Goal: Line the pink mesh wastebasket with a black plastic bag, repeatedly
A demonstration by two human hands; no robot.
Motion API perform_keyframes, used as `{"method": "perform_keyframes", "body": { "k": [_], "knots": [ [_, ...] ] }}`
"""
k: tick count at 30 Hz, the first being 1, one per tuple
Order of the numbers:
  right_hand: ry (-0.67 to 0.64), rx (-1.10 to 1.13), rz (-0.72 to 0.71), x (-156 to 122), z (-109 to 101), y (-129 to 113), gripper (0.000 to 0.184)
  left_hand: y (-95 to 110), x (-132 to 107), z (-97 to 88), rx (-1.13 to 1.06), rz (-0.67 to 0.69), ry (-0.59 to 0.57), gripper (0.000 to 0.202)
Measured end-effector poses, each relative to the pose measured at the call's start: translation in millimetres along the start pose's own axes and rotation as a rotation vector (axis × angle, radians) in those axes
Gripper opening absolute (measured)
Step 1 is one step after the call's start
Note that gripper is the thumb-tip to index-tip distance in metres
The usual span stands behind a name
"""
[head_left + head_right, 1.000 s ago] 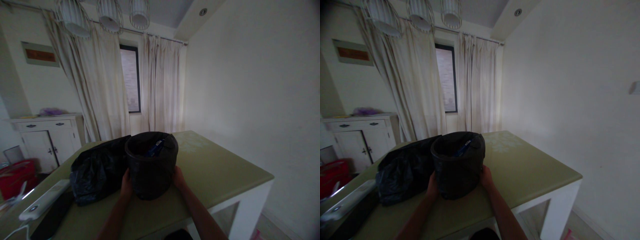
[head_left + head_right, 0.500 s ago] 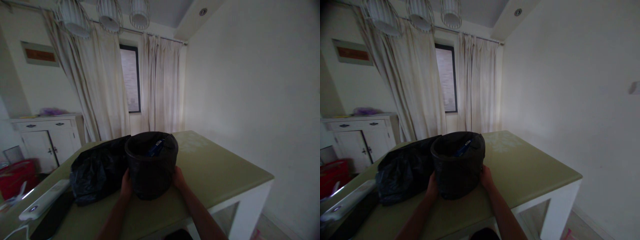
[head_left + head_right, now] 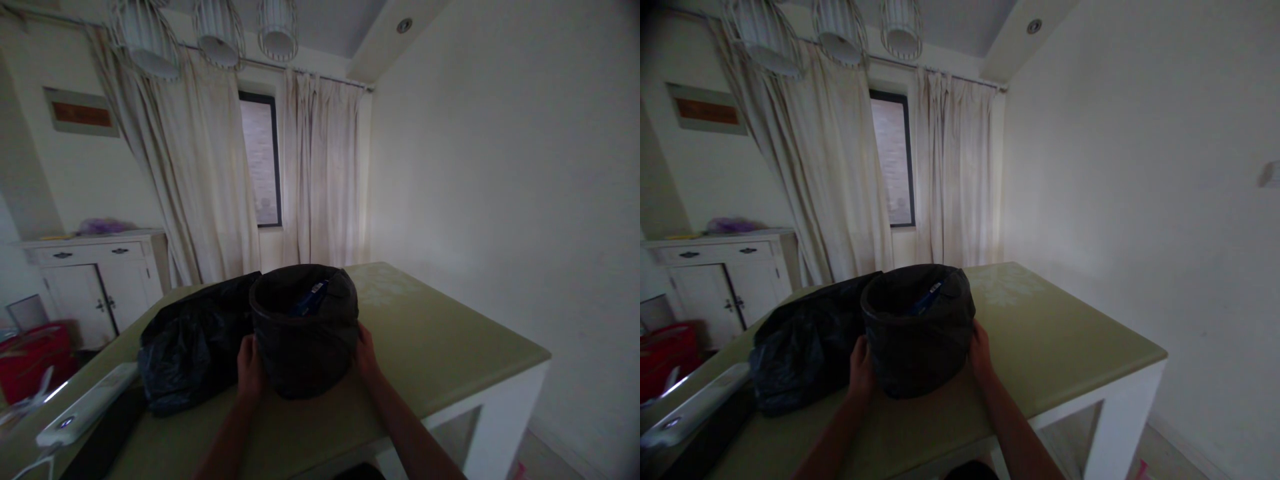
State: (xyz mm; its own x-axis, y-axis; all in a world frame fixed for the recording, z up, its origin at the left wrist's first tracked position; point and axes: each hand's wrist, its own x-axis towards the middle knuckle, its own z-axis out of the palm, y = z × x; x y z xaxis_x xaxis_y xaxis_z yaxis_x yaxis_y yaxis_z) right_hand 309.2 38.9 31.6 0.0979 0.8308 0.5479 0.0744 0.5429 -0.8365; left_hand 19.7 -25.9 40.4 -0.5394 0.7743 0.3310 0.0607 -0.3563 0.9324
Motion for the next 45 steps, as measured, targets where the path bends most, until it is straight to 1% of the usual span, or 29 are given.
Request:
{"method": "perform_keyframes", "body": {
  "k": [2, 4, 6, 7, 9, 11, 13, 16, 18, 20, 23, 25, 27, 30, 32, 34, 36, 39, 42, 45],
  "knots": [
    [0.044, 0.054, -0.036, 4.9, -7.0, -11.8, 0.045, 10.1, 2.3, -0.5, -0.026, 0.004, 0.039, 0.055],
    [0.072, 0.082, -0.069, 11.5, -13.4, -25.3, 0.045, 21.1, 6.4, -0.7, -0.152, -0.069, 0.041, 0.051],
    [0.079, 0.121, -0.082, 19.8, -17.8, -39.0, 0.044, 33.1, 11.0, -0.5, -0.342, -0.158, -0.006, 0.049],
    [0.08, 0.149, -0.082, 24.5, -19.1, -45.4, 0.043, 39.2, 13.1, -0.5, -0.425, -0.178, -0.033, 0.051],
    [0.066, 0.234, -0.073, 34.3, -20.3, -57.1, 0.043, 50.6, 16.4, -0.8, -0.5, -0.133, -0.078, 0.055],
    [0.024, 0.334, -0.066, 44.1, -20.8, -66.8, 0.049, 59.2, 18.6, -2.0, -0.466, -0.023, -0.101, 0.06],
    [-0.023, 0.411, -0.073, 52.9, -21.5, -74.3, 0.057, 63.3, 20.2, -4.3, -0.371, 0.082, -0.107, 0.069],
    [-0.063, 0.456, -0.087, 62.0, -23.4, -82.4, 0.066, 62.9, 22.2, -9.1, -0.214, 0.154, -0.074, 0.08],
    [-0.077, 0.465, -0.05, 64.6, -23.6, -87.1, 0.063, 62.6, 22.7, -12.1, -0.143, 0.173, -0.071, 0.083],
    [-0.085, 0.485, 0.013, 65.1, -21.9, -92.9, 0.058, 66.0, 22.4, -13.6, -0.117, 0.193, -0.115, 0.087],
    [-0.098, 0.478, 0.035, 65.7, -16.5, -105.2, 0.054, 80.7, 21.2, -11.9, -0.081, 0.227, -0.2, 0.085],
    [-0.103, 0.39, 0.006, 68.2, -12.7, -115.4, 0.052, 94.8, 21.3, -8.5, -0.021, 0.26, -0.235, 0.077],
    [-0.093, 0.242, -0.01, 73.8, -10.1, -126.1, 0.05, 109.3, 22.6, -4.4, 0.055, 0.305, -0.263, 0.067],
    [-0.095, 0.015, -0.027, 87.4, -9.6, -141.5, 0.049, 128.8, 26.2, 1.4, 0.163, 0.382, -0.255, 0.048],
    [-0.114, -0.102, -0.04, 97.9, -11.1, -151.4, 0.052, 139.3, 28.8, 4.3, 0.178, 0.399, -0.232, 0.048],
    [-0.132, -0.217, -0.042, 107.2, -13.1, -161.2, 0.056, 147.3, 31.0, 6.7, 0.159, 0.382, -0.212, 0.05],
    [-0.161, -0.35, -0.036, 113.3, -14.7, -170.9, 0.058, 152.6, 32.2, 9.1, 0.165, 0.362, -0.191, 0.05],
    [-0.245, -0.538, -0.038, 115.3, -15.8, -185.3, 0.057, 156.2, 31.7, 13.4, 0.193, 0.36, -0.175, 0.045],
    [-0.361, -0.653, -0.049, 111.7, -15.9, -198.5, 0.056, 156.5, 29.8, 18.6, 0.231, 0.355, -0.19, 0.04],
    [-0.499, -0.738, -0.062, 108.9, -15.9, -206.7, 0.054, 156.0, 28.8, 24.7, 0.296, 0.331, -0.222, 0.041]
  ]
}}
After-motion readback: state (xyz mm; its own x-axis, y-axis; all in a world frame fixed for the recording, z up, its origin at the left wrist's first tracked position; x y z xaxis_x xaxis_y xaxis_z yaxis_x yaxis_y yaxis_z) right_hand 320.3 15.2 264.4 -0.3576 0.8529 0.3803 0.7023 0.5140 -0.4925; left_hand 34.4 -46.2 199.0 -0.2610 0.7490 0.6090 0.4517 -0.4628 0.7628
